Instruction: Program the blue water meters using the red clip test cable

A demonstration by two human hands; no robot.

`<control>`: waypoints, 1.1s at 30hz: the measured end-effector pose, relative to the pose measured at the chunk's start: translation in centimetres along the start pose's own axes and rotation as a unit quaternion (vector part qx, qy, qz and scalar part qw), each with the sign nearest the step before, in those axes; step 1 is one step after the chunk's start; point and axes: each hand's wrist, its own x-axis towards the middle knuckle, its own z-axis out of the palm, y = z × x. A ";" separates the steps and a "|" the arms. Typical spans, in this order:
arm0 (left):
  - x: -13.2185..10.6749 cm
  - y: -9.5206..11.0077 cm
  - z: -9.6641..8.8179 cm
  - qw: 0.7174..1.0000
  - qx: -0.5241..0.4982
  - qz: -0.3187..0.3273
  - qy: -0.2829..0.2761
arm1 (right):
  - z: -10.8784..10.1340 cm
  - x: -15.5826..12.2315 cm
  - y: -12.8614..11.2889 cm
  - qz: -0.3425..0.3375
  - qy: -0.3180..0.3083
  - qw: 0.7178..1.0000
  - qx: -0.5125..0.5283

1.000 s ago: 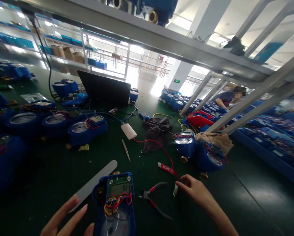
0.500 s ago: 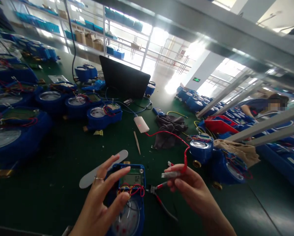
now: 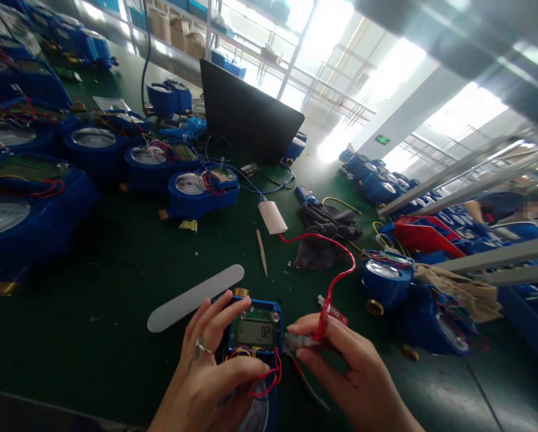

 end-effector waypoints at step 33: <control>0.6 1.0 0.1 0.999 -0.047 -0.024 -0.005 | -0.9 0.5 -0.5 0.054 -0.080 0.995 -0.030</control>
